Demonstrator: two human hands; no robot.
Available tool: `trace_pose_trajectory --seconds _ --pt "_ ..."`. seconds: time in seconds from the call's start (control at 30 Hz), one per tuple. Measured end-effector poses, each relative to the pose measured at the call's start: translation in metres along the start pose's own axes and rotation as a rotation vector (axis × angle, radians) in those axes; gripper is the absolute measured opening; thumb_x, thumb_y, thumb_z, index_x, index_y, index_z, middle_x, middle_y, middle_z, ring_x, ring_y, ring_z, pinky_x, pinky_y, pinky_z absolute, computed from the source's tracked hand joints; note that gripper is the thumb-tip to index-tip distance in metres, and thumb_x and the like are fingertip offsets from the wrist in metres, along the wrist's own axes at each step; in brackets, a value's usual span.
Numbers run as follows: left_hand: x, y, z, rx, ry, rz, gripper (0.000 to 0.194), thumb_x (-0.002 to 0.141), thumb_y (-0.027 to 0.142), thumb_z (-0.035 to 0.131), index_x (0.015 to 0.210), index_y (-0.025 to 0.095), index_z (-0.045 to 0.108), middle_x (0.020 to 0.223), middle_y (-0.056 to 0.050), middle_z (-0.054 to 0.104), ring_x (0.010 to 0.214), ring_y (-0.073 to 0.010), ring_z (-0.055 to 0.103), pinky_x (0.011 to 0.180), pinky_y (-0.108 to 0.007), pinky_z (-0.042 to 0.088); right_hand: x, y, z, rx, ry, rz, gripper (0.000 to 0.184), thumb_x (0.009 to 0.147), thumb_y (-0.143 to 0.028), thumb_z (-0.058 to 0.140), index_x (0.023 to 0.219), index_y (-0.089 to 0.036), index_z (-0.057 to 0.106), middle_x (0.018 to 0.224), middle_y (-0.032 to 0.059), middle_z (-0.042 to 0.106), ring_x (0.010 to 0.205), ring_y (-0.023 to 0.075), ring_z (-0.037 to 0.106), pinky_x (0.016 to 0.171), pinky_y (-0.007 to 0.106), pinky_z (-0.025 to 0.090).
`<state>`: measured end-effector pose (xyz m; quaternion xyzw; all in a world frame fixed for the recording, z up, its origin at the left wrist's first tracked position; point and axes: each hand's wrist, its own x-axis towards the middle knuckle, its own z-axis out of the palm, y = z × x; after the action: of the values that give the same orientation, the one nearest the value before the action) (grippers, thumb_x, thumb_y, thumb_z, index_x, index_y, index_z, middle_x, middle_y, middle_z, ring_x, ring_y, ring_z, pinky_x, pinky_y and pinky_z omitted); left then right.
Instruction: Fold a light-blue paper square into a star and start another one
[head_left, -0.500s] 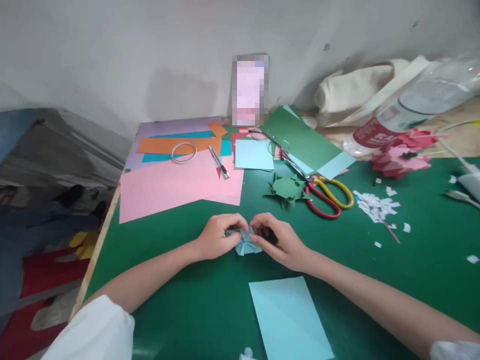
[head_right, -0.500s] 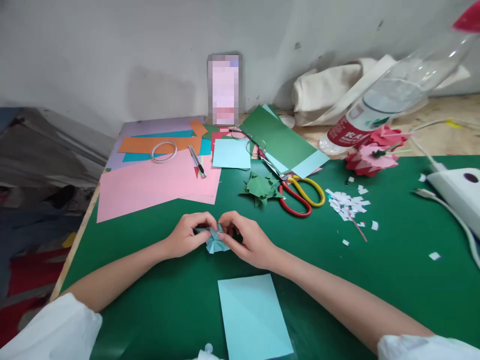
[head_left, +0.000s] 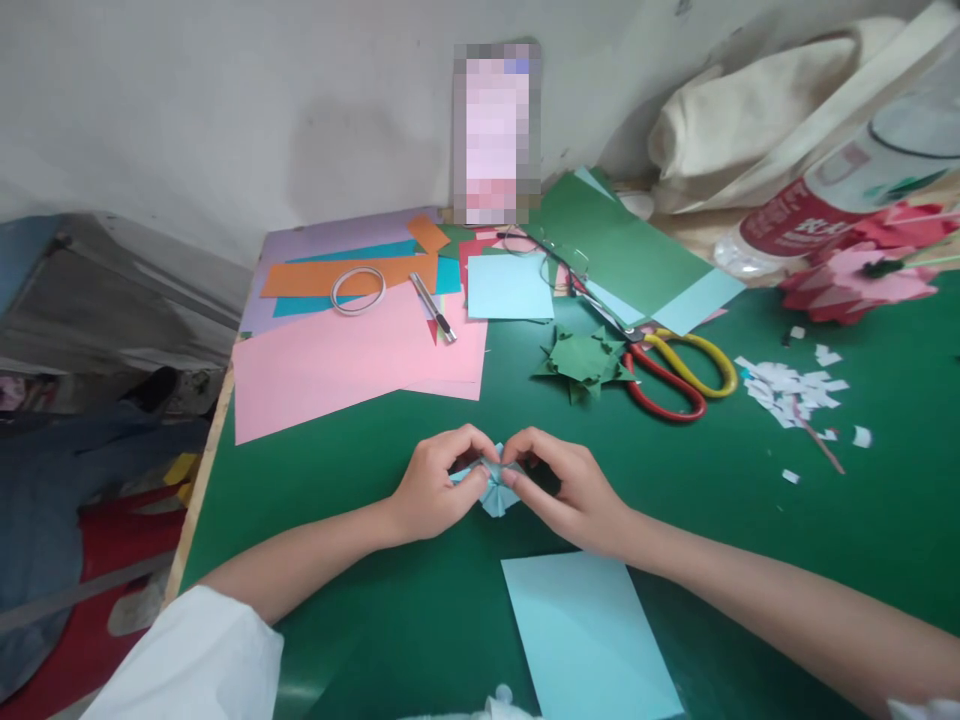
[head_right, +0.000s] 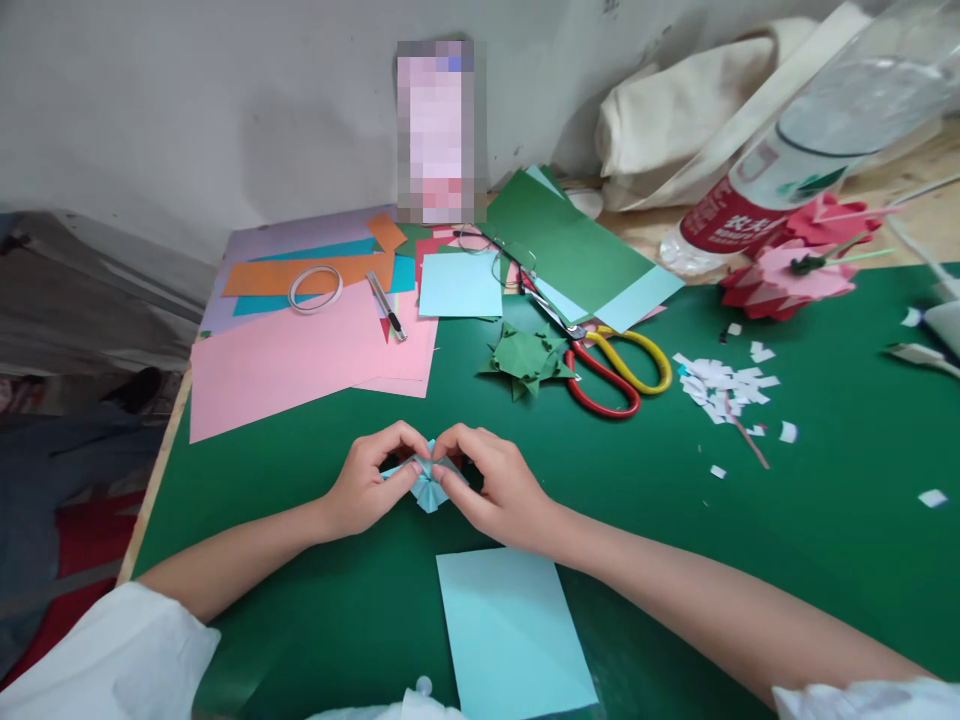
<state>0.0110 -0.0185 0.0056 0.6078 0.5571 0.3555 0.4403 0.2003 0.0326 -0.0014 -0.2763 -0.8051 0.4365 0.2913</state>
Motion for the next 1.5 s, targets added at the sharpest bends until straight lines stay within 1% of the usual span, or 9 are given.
trace_pose_trajectory --seconds 0.13,0.3,0.43,0.63,0.87,1.07,1.23,1.37,1.5 --pt "-0.0009 -0.0008 0.0012 0.02 0.006 0.008 0.006 0.082 0.02 0.054 0.084 0.018 0.06 0.068 0.003 0.056 0.061 -0.0073 0.048 0.06 -0.02 0.038 0.0005 0.0022 -0.0012 0.012 -0.019 -0.017 0.007 0.093 -0.022 0.051 0.089 -0.02 0.057 0.076 -0.0005 0.061 0.067 0.0088 0.051 0.064 0.022 0.04" --pt "0.0005 -0.0023 0.0026 0.071 0.015 0.065 0.006 0.081 0.017 0.056 0.085 0.019 0.06 0.068 0.004 0.056 0.059 -0.0065 0.046 0.06 -0.019 0.038 -0.0006 0.004 -0.0019 0.014 -0.015 -0.016 0.006 0.092 -0.021 0.051 0.09 -0.019 0.056 0.076 -0.0006 0.06 0.066 0.0085 0.05 0.062 0.021 0.039" --pt "0.0007 -0.004 0.0027 0.073 0.022 0.082 0.005 0.082 0.018 0.058 0.086 0.019 0.061 0.066 0.005 0.056 0.059 -0.0064 0.046 0.06 -0.019 0.037 -0.002 0.0048 -0.0028 0.023 -0.015 -0.001 0.005 0.091 -0.022 0.051 0.092 -0.019 0.055 0.077 -0.0001 0.06 0.066 0.0087 0.051 0.061 0.02 0.04" --pt "0.0007 -0.0059 0.0009 0.068 0.006 0.077 0.006 0.086 0.021 0.058 0.089 0.02 0.062 0.072 0.003 0.061 0.062 -0.0074 0.051 0.062 -0.019 0.041 -0.0019 0.0055 -0.0048 0.04 -0.015 0.008 0.006 0.091 -0.022 0.051 0.096 -0.019 0.054 0.077 -0.0001 0.059 0.064 0.0085 0.05 0.059 0.02 0.04" --pt "0.0008 -0.0072 0.0006 0.028 -0.004 0.08 0.006 0.089 0.022 0.057 0.091 0.02 0.062 0.076 0.003 0.063 0.064 -0.0072 0.054 0.064 -0.019 0.043 -0.0025 0.0056 -0.004 0.046 0.013 -0.007 0.011 0.09 -0.021 0.053 0.1 -0.02 0.05 0.073 -0.0025 0.053 0.062 0.0082 0.045 0.057 0.019 0.039" --pt "0.0004 -0.0084 0.0005 0.0 -0.004 0.085 0.005 0.09 0.023 0.057 0.093 0.02 0.061 0.079 0.003 0.064 0.066 -0.0066 0.056 0.065 -0.018 0.044 -0.0023 0.0052 -0.0039 0.052 0.014 -0.028 0.014 0.089 -0.02 0.055 0.101 -0.021 0.048 0.075 -0.0027 0.055 0.062 0.0076 0.047 0.057 0.019 0.041" --pt "0.0005 -0.0079 0.0001 0.026 -0.007 0.082 0.007 0.09 0.025 0.056 0.093 0.02 0.06 0.076 0.003 0.062 0.063 -0.0062 0.053 0.062 -0.018 0.043 -0.0019 0.0036 -0.0039 0.04 0.01 -0.024 0.012 0.089 -0.019 0.054 0.099 -0.021 0.048 0.074 -0.0029 0.055 0.061 0.0074 0.046 0.056 0.019 0.041" --pt "0.0006 -0.0073 0.0004 0.039 -0.01 0.086 0.009 0.09 0.026 0.055 0.095 0.02 0.06 0.077 0.002 0.064 0.063 -0.0062 0.054 0.061 -0.018 0.044 -0.0023 0.003 -0.0028 0.007 0.027 -0.016 0.013 0.089 -0.021 0.054 0.099 -0.021 0.047 0.074 -0.003 0.055 0.061 0.0076 0.047 0.056 0.019 0.041" --pt "0.0002 -0.0077 0.0022 0.032 0.004 0.088 0.008 0.088 0.024 0.057 0.095 0.02 0.059 0.076 0.003 0.064 0.06 -0.0055 0.053 0.058 -0.016 0.043 -0.0028 0.0034 -0.0022 -0.044 0.049 -0.019 0.014 0.089 -0.022 0.055 0.101 -0.021 0.047 0.076 -0.002 0.056 0.061 0.008 0.049 0.056 0.019 0.041"
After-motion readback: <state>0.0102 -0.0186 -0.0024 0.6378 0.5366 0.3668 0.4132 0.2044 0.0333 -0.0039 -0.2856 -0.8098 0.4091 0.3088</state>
